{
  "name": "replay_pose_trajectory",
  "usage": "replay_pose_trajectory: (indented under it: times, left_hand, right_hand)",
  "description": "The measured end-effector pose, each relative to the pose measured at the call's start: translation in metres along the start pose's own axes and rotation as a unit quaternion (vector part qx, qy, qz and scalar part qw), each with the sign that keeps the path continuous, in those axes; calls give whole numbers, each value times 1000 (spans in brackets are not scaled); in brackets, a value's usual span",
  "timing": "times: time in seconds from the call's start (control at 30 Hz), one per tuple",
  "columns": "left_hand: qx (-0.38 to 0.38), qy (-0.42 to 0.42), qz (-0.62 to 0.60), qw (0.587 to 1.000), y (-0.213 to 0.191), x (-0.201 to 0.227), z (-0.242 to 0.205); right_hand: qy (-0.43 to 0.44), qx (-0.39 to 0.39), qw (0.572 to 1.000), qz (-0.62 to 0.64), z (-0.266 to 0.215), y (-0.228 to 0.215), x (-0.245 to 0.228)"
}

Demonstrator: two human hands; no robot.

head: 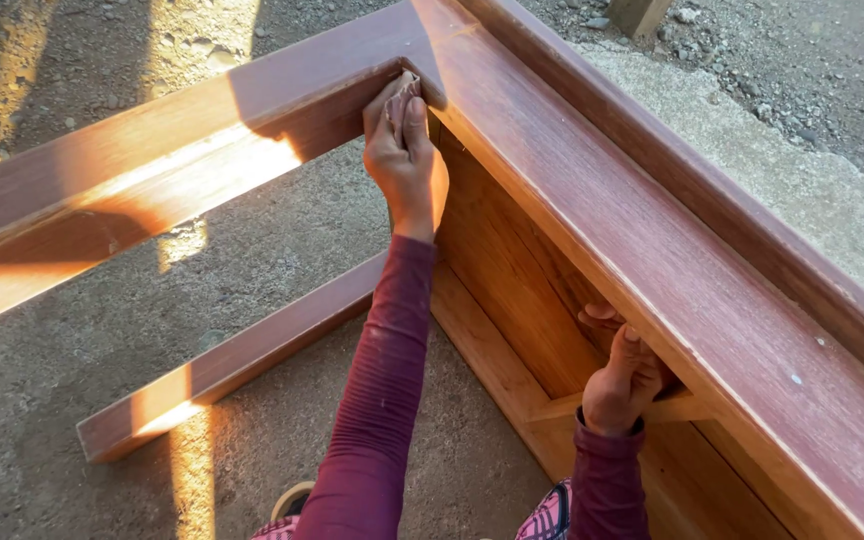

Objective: The person sands the wooden frame of a furniture piece using manual sandpaper.

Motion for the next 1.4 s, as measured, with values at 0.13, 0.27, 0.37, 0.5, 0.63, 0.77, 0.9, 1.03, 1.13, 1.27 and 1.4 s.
replay_pose_trajectory:
  times: [0.13, 0.27, 0.37, 0.5, 0.63, 0.77, 0.9, 1.03, 1.13, 1.27, 1.4]
  left_hand:
    - [8, 9, -25, 1000, -5, 18, -5]
    - [21, 15, 28, 999, -4, 74, -27]
    - [1, 51, 114, 992, -4, 75, -23]
    - [42, 13, 61, 997, -9, 33, 5]
    - [12, 1, 82, 997, -12, 26, 17]
    - [-5, -37, -65, 997, -11, 10, 7]
    - [-53, 30, 24, 998, -6, 47, 6]
    - [-32, 80, 165, 983, -11, 59, 22]
    - [-42, 58, 168, 983, -16, 52, 27]
    - [-44, 136, 169, 975, -9, 77, 3]
    - [-44, 153, 186, 970, -7, 71, 23]
  right_hand:
    - [-1, -17, 1000, -10, -2, 5, -6]
    - [13, -3, 1000, -7, 2, 8, -6]
    - [23, 4, 1000, -19, 2, 5, -4]
    - [27, 3, 999, -24, -3, 0, 2]
    - [18, -16, 1000, -9, -2, 4, 0]
    - [16, -22, 1000, -8, -4, -1, 5]
    - [4, -19, 1000, 8, 1, 7, -1]
    - [33, 3, 999, 13, -3, 3, -1]
    - [42, -5, 999, 23, -5, 1, 1]
    - [21, -17, 1000, 14, -5, -3, 2]
    - [25, -3, 1000, 6, -4, -2, 1]
Point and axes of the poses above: each hand's wrist, its own z-axis towards the middle knuckle, its own y-axis out of the palm, x = y × z, the point moved 6 cm from there along z, towards the middle knuckle, and after that the axes turned 4 degrees about y, right-handed, at the moved point
